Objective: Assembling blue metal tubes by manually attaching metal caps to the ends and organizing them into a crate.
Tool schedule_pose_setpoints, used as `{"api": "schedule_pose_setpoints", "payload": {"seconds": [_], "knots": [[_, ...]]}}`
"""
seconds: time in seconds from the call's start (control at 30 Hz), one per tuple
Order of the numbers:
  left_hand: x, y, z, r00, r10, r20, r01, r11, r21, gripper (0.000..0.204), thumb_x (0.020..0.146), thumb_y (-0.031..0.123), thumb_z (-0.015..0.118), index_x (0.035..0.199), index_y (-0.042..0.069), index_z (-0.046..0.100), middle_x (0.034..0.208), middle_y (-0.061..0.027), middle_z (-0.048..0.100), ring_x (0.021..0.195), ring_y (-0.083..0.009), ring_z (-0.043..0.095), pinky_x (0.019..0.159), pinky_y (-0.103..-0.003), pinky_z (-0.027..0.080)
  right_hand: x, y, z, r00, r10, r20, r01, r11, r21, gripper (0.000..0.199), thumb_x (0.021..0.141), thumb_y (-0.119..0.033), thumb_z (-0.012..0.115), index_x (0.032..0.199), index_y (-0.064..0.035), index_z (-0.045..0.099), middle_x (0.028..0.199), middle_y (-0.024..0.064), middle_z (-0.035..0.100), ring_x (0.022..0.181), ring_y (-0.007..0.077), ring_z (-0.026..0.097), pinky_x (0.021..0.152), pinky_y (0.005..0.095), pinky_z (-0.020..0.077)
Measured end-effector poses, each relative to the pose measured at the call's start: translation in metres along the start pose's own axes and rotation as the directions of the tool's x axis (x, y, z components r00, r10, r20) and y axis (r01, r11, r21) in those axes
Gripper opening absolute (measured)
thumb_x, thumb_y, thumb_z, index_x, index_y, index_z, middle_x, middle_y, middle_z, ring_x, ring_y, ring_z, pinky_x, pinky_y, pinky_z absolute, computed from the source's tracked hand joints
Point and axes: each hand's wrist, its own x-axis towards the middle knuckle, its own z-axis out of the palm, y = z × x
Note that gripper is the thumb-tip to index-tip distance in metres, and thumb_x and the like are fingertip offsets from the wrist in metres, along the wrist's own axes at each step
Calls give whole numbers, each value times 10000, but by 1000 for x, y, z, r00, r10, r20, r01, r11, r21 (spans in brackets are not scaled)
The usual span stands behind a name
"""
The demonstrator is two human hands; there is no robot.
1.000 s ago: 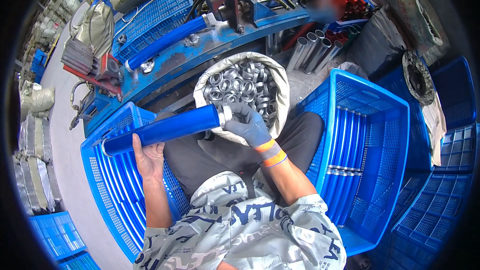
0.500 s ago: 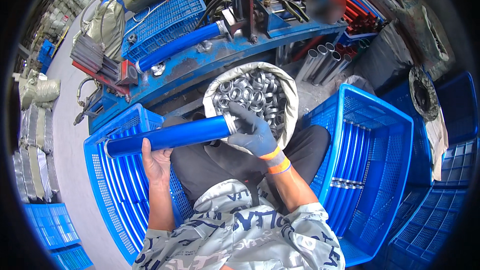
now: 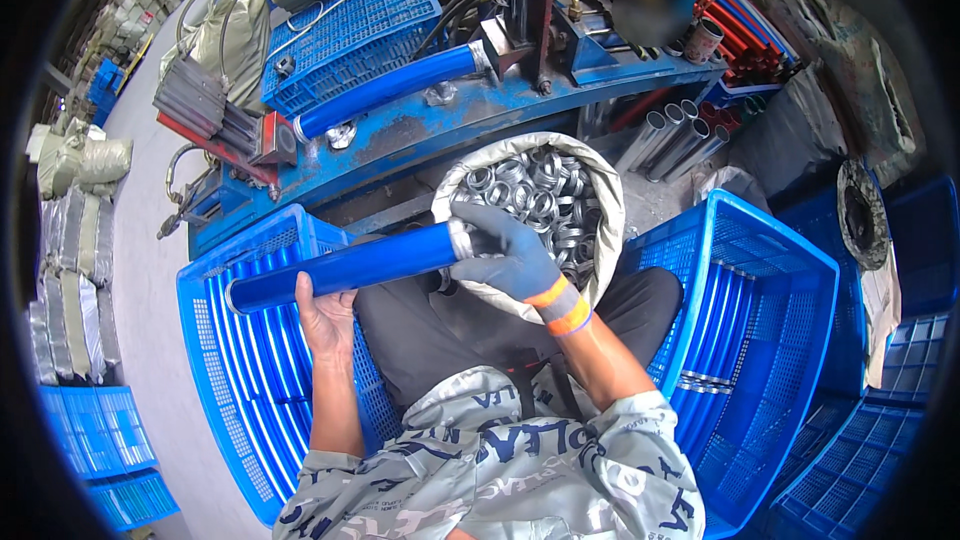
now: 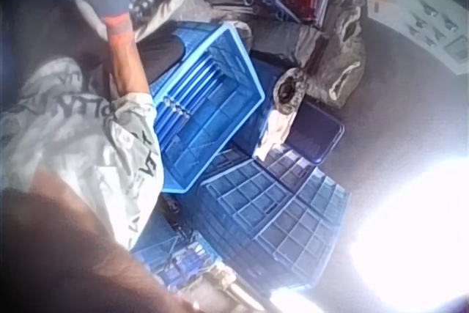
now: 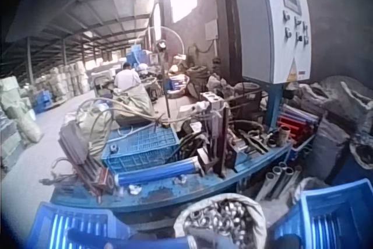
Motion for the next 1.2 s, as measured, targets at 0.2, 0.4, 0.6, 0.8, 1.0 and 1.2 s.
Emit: {"api": "schedule_pose_setpoints", "payload": {"seconds": [0.2, 0.4, 0.6, 0.8, 1.0, 1.2], "knots": [[31, 7, -40, 992, -84, -92, 56, 960, -276, 750, 1114, 607, 750, 1566, 29, 595, 1573, -150, 679, 1458, -308, 664, 1232, -486, 576, 184, 15, -21, 979, -195, -63, 187, 976, -109, 818, 1058, -258, 849, 1751, 5, 502, 1652, 172, 632, 1496, 258, 606, 1270, 394, 465], [10, 47, -84, 991, 3, -131, -35, 969, -246, 683, 1146, 534, 733, 1571, 19, 588, 1554, -150, 668, 1431, -289, 664, 1214, -449, 584, 336, 13, 70, 844, -511, 165, 310, 213, -927, 920, 896, -384, 906, 1708, -165, 532, 1709, 200, 542, 1575, 426, 506, 1278, 611, 452], [52, 14, -54, 994, -73, -83, 52, 973, -226, 547, 1154, 443, 763, 1520, 58, 632, 1478, -130, 697, 1386, -289, 669, 1119, -482, 598, 393, 46, -34, 956, -292, -33, -57, -75, -996, 701, 823, -252, 885, 1491, -182, 684, 1563, 164, 673, 1563, 397, 526, 1313, 657, 375], [118, -20, -12, 989, -124, -75, 115, 987, -114, 745, 1128, 304, 828, 1695, 37, 424, 1711, -163, 513, 1634, -443, 467, 1313, -670, 452, 277, -166, 0, 783, -588, 203, 462, 331, -823, 754, 836, -392, 858, 1506, -89, 692, 1300, 241, 808, 1129, 452, 809, 995, 517, 661], [310, -75, 138, 991, -113, -67, 107, 990, -95, 888, 1023, 380, 944, 1675, 20, 460, 1631, -172, 610, 1455, -409, 665, 1220, -609, 562, 113, -183, -93, 822, -525, -222, 370, 787, -493, 1001, 837, -140, 921, 1724, 51, 498, 1482, 165, 769, 1309, 186, 740, 1128, 361, 578], [409, -96, 91, 927, -233, -293, 231, 972, -42, 902, 996, 492, 948, 1641, 0, 552, 1557, -277, 666, 1448, -470, 677, 1236, -638, 545, -76, -134, -152, 781, -261, -568, 20, 919, -394, 976, 822, 19, 820, 1735, 54, 479, 1462, 128, 733, 1232, 199, 730, 1087, 356, 583]]}}
